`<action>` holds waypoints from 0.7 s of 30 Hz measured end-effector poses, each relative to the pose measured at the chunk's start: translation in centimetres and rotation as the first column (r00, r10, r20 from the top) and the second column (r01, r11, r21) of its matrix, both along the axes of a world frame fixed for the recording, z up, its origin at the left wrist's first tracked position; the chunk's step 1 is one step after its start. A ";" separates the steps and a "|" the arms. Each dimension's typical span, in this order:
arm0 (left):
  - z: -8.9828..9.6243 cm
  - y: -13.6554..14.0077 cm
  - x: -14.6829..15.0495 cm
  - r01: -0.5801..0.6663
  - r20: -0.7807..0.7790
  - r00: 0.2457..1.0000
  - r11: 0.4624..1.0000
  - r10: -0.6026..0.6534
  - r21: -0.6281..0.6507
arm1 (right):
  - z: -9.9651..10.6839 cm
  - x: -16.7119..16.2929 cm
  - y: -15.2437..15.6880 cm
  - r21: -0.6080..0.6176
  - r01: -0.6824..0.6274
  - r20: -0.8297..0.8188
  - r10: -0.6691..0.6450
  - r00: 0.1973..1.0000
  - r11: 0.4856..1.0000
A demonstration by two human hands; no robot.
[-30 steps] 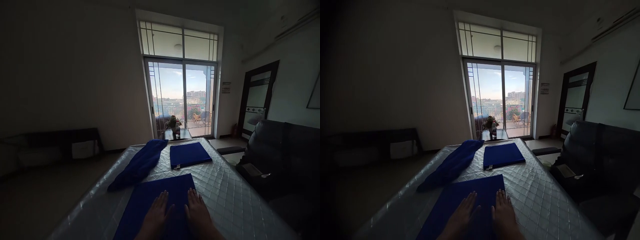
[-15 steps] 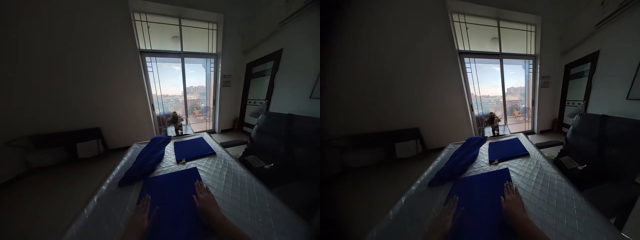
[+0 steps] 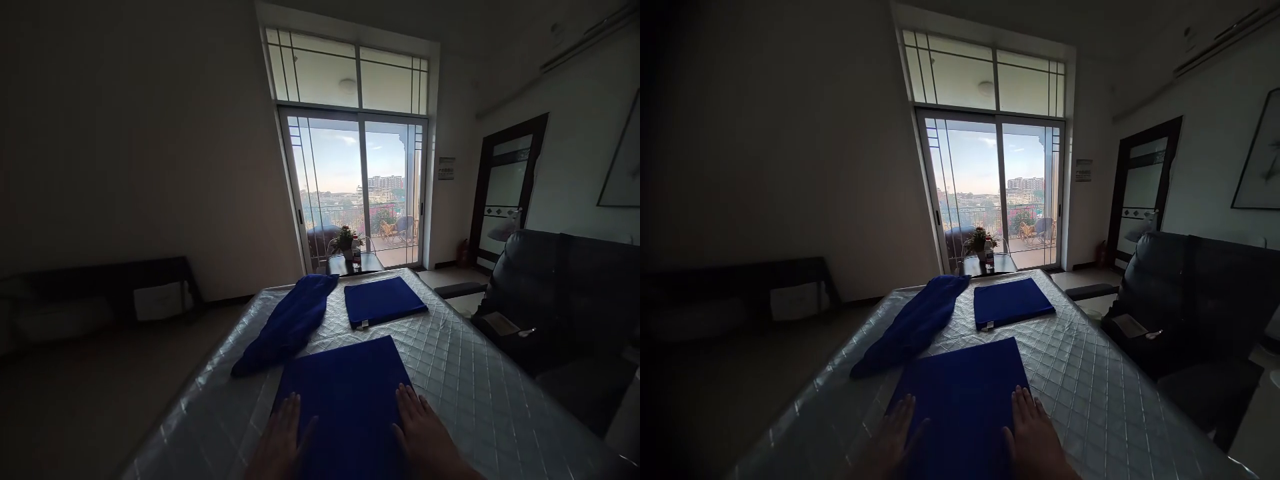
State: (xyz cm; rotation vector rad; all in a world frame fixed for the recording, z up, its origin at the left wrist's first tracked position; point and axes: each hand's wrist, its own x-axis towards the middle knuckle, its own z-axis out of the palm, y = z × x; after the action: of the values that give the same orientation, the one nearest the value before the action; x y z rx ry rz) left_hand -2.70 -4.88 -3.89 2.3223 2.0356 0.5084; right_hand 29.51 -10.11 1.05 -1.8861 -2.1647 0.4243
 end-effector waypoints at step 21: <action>1.3 -1.7 17.0 0.553 -0.201 0.830 0.816 -0.520 0.171 | -5.5 1.6 1.5 0.237 -0.079 0.001 0.081 0.997 0.968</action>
State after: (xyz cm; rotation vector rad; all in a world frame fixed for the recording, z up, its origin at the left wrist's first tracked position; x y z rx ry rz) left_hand 14.34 -6.55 -2.61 2.9816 1.2929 0.5672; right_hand 31.07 -8.65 -4.48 -1.6707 -2.1818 0.1781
